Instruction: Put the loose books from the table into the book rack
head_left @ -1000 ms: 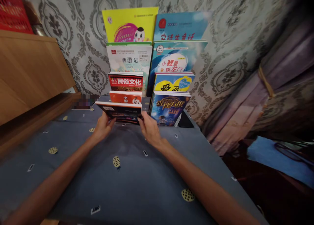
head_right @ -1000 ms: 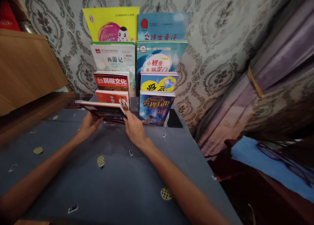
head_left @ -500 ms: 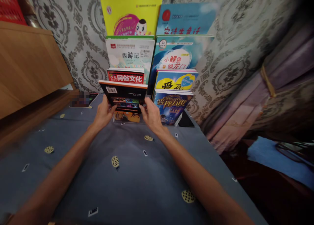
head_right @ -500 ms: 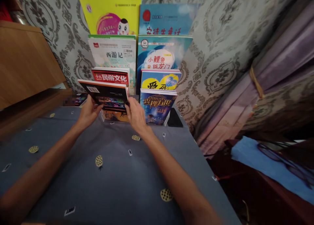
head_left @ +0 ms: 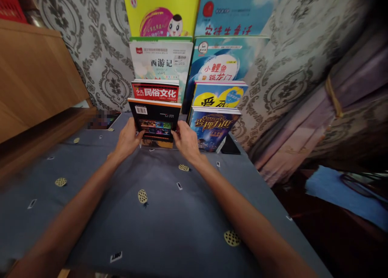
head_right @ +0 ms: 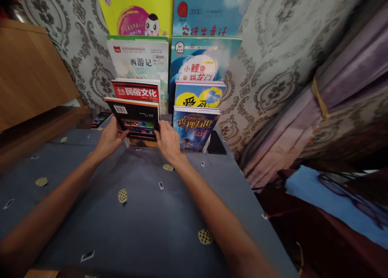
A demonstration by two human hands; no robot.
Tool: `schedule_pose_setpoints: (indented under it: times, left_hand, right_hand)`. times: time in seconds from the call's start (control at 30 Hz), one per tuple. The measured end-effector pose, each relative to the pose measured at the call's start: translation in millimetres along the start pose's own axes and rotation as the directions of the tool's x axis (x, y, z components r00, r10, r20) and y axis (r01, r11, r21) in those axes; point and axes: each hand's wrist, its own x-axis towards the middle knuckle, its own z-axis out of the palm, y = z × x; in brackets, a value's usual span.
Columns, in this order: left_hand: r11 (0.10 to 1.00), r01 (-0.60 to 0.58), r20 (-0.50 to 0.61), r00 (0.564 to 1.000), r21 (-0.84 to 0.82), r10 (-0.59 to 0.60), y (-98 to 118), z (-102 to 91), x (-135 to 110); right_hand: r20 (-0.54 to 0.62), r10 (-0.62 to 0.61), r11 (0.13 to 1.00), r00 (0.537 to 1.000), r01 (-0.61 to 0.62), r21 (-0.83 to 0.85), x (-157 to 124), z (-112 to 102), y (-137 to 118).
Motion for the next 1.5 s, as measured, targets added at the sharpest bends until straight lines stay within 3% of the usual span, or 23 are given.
schedule_pose_setpoints:
  times: [0.47,0.63,0.93,1.1,1.5]
  left_hand:
    - [0.999,-0.005,-0.023,1.000,-0.031,0.005,-0.7,-1.1,0.4]
    - [1.000,-0.003,0.003,1.000,-0.024,0.003,-0.9,1.3,-2.4]
    - [1.000,-0.010,-0.051,0.999,-0.022,0.009,-4.7,4.3,-4.5]
    - [1.000,0.025,-0.045,0.999,-0.003,-0.025,-3.2,3.6,-5.0]
    - [0.996,0.038,-0.008,0.999,0.081,-0.038,0.2,4.0,-3.3]
  right_hand:
    - [0.031,0.051,0.997,0.998,-0.049,-0.067,0.4,-1.4,-1.2]
    - [0.066,0.106,0.991,0.992,-0.100,-0.084,-2.9,6.1,-0.9]
    - [0.104,0.187,0.981,0.977,-0.180,-0.072,-7.2,15.2,-0.6]
    - [0.118,0.255,0.959,0.960,-0.236,-0.156,-5.2,7.1,-9.2]
    - [0.252,0.325,0.912,0.912,-0.232,-0.338,3.2,-0.6,-23.5]
